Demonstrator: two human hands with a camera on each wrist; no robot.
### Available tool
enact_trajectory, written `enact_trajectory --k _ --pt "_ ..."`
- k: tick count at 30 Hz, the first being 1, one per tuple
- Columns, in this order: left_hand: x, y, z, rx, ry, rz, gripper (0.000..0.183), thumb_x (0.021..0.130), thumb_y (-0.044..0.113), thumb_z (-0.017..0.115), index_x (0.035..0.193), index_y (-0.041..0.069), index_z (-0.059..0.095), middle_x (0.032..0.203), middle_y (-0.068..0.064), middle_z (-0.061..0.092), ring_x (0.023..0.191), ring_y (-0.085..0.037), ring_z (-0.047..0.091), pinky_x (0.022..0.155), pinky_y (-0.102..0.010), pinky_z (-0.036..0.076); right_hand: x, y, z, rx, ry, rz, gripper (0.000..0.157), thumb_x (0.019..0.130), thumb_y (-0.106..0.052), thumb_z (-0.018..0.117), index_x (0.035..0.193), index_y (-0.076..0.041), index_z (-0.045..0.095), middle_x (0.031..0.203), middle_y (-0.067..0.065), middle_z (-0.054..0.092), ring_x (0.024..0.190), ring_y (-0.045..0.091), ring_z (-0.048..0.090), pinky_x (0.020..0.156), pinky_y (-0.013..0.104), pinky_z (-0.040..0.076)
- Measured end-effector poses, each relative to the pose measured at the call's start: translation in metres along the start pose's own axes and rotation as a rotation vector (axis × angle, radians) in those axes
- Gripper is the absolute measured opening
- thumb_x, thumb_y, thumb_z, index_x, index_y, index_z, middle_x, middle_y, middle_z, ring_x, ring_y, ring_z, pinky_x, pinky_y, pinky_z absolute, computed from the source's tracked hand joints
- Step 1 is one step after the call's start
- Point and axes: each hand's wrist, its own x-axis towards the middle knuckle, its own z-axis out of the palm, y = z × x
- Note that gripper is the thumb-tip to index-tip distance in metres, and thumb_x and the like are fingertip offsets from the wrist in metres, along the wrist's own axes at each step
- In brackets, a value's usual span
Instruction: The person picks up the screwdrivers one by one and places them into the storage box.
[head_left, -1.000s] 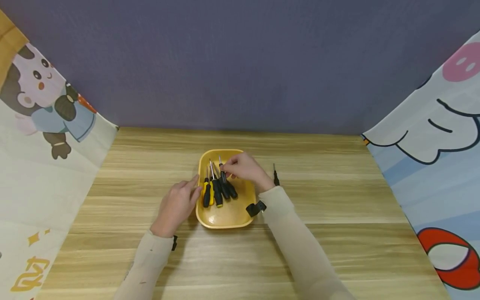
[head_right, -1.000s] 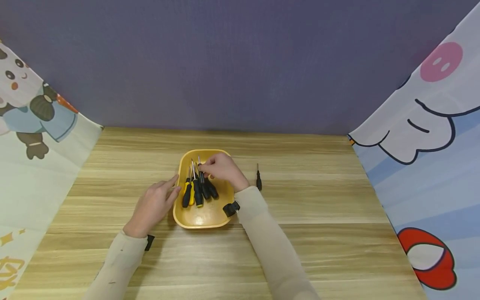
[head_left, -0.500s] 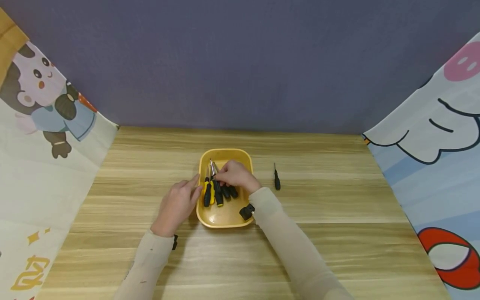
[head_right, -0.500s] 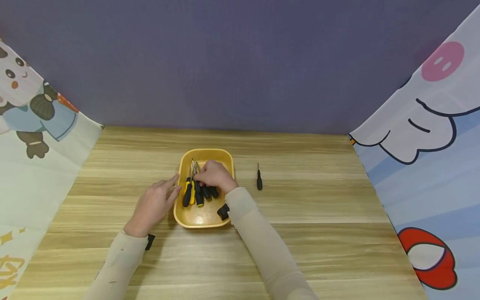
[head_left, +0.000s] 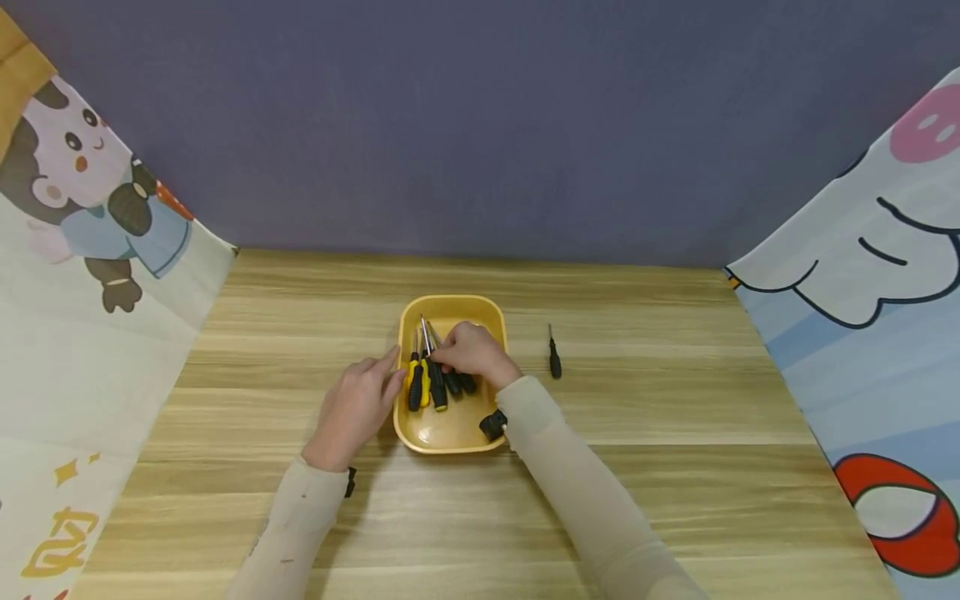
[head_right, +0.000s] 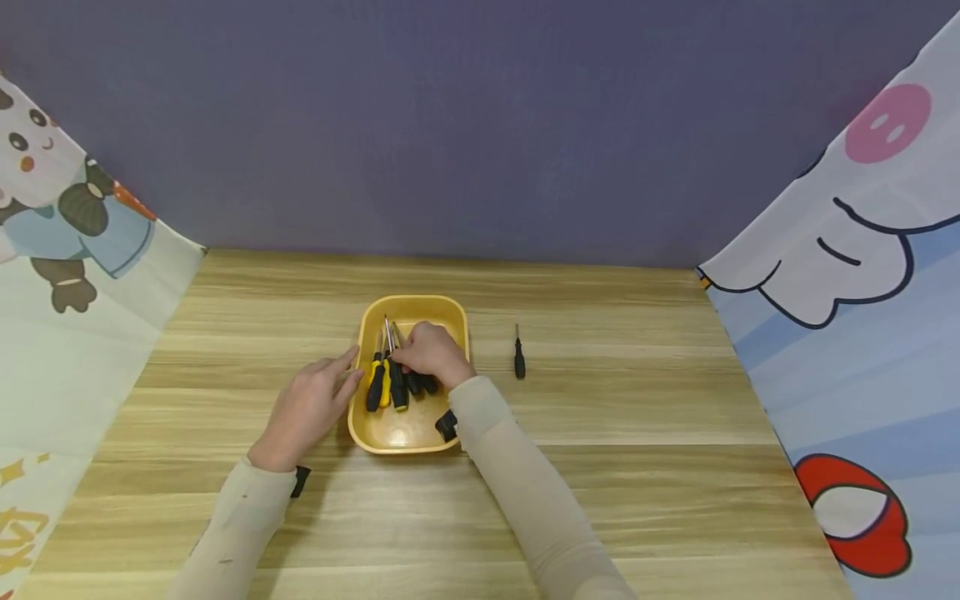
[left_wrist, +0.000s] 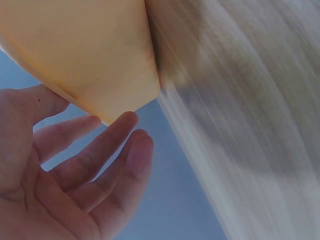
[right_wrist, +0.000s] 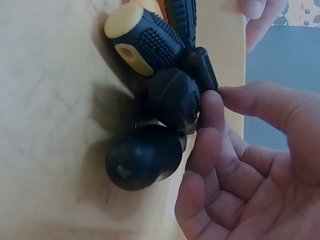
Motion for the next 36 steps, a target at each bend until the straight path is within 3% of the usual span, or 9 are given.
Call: enact_trajectory --k 11,17,21,30,36 --pt "0.0 0.0 0.0 -0.001 0.001 0.004 0.046 0.1 0.026 0.064 0.139 0.001 0.058 0.111 -0.024 0.069 0.092 -0.039 0.067 0.072 -0.05 0.061 -0.005 -0.006 -0.007 -0.029 0.005 -0.004 0.035 0.096 -0.029 0.069 0.071 -0.005 0.073 0.061 0.005 0.063 0.045 0.01 0.04 0.04 0.023 0.033" --pt "0.0 0.0 0.0 -0.001 0.002 -0.001 0.046 0.1 0.026 0.064 0.138 0.002 0.058 0.111 -0.024 0.069 0.092 -0.039 0.068 0.072 -0.05 0.061 -0.019 -0.013 -0.022 -0.035 0.015 -0.045 0.029 0.097 -0.029 0.068 0.084 -0.005 0.075 0.075 0.007 0.07 0.051 0.011 0.047 0.045 0.024 0.039" --pt "0.0 0.001 0.0 -0.001 0.0 -0.005 0.046 0.1 0.026 0.065 0.138 0.002 0.058 0.111 -0.024 0.069 0.092 -0.038 0.067 0.073 -0.05 0.06 -0.03 -0.012 -0.033 -0.031 0.053 -0.084 0.03 0.097 -0.032 0.067 0.087 -0.005 0.075 0.073 0.004 0.067 0.053 0.012 0.048 0.047 0.026 0.04" --pt "0.0 0.001 0.0 -0.006 0.006 0.002 0.047 0.099 0.025 0.065 0.138 0.001 0.058 0.112 -0.025 0.068 0.094 -0.039 0.067 0.074 -0.051 0.06 -0.056 0.016 -0.054 -0.007 0.116 -0.09 0.021 0.096 -0.032 0.067 0.095 -0.013 0.073 0.085 -0.002 0.068 0.07 0.016 0.059 0.061 0.031 0.051" --pt "0.0 0.001 0.001 -0.008 0.011 0.005 0.047 0.099 0.025 0.065 0.138 0.001 0.057 0.112 -0.025 0.068 0.094 -0.039 0.067 0.075 -0.051 0.06 -0.071 0.044 -0.064 0.005 0.155 -0.084 0.02 0.096 -0.031 0.068 0.094 -0.012 0.073 0.081 -0.001 0.067 0.068 0.017 0.06 0.061 0.033 0.051"
